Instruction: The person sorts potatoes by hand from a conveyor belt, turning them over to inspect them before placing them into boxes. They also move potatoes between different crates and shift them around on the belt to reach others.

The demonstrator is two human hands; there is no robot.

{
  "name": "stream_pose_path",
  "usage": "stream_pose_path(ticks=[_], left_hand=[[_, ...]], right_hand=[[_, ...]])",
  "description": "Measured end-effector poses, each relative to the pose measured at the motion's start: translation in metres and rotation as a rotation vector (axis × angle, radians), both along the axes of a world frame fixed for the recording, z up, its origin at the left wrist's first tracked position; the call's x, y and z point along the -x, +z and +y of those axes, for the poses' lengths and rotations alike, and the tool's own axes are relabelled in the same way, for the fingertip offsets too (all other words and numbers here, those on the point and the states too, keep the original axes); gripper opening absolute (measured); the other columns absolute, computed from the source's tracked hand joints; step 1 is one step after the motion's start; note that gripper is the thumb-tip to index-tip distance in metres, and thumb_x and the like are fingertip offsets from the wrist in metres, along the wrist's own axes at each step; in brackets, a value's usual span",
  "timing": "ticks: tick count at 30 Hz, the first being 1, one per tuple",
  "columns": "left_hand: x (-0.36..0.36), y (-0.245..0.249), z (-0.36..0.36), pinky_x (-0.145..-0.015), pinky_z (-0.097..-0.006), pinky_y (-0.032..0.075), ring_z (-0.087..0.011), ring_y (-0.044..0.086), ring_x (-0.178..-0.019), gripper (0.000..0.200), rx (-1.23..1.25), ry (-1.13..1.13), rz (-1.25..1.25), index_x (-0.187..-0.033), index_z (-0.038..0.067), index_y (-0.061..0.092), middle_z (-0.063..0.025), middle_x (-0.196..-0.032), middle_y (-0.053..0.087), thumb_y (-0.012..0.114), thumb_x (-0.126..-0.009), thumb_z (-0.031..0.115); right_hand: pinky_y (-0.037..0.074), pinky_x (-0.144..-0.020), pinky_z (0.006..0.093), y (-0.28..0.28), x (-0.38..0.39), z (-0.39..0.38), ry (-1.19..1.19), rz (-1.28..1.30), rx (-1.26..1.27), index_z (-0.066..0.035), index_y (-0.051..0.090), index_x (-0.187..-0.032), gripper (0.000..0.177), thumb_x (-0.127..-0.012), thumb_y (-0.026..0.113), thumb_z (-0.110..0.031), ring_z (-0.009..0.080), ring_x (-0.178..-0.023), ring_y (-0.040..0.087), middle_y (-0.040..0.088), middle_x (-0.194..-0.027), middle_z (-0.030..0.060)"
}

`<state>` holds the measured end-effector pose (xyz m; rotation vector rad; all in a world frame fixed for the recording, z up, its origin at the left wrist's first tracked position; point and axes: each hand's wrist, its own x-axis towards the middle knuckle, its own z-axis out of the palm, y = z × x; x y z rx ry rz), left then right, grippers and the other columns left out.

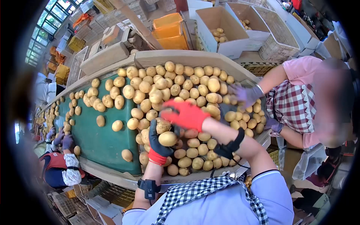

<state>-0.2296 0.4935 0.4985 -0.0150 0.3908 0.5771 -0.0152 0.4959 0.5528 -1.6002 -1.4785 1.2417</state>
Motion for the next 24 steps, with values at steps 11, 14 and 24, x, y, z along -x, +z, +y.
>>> stream_pose_path(ticks=[11, 14, 24], left_hand=[[-0.014, 0.072, 0.002, -0.109, -0.046, 0.049, -0.0268, 0.062, -0.123, 0.058, 0.864, 0.458, -0.641, -0.153, 0.017, 0.046, -0.0101, -0.154, 0.051, 0.053, -0.104, 0.048], [-0.009, 0.053, 0.007, -0.11, -0.0462, 0.045, -0.0201, 0.061, -0.127, 0.062, 0.171, 0.293, -0.238, -0.153, 0.016, 0.047, -0.0028, -0.153, 0.053, 0.054, -0.101, 0.049], [-0.005, 0.042, 0.013, -0.1, -0.042, 0.055, -0.0229, 0.068, -0.112, 0.058, 0.266, 0.313, 0.128, -0.136, 0.015, 0.061, -0.0047, -0.129, 0.069, 0.064, -0.095, 0.056]], right_hand=[[0.042, -0.116, 0.0421, -0.065, -0.055, 0.089, -0.188, -0.416, 0.298, -0.008, 0.052, -0.149, 0.11, -0.071, 0.063, -0.085, 0.0364, -0.136, 0.051, 0.034, -0.158, 0.028], [0.042, -0.115, 0.0436, -0.073, -0.043, 0.083, -0.173, -0.49, 0.234, -0.005, 0.049, -0.151, 0.112, -0.071, 0.069, -0.08, 0.0376, -0.137, 0.049, 0.032, -0.158, 0.0269], [0.044, -0.112, 0.0467, -0.065, -0.029, 0.066, -0.193, -0.24, 0.241, -0.006, 0.057, -0.142, 0.087, -0.076, 0.078, -0.058, 0.0414, -0.137, 0.047, 0.032, -0.158, 0.0239]])
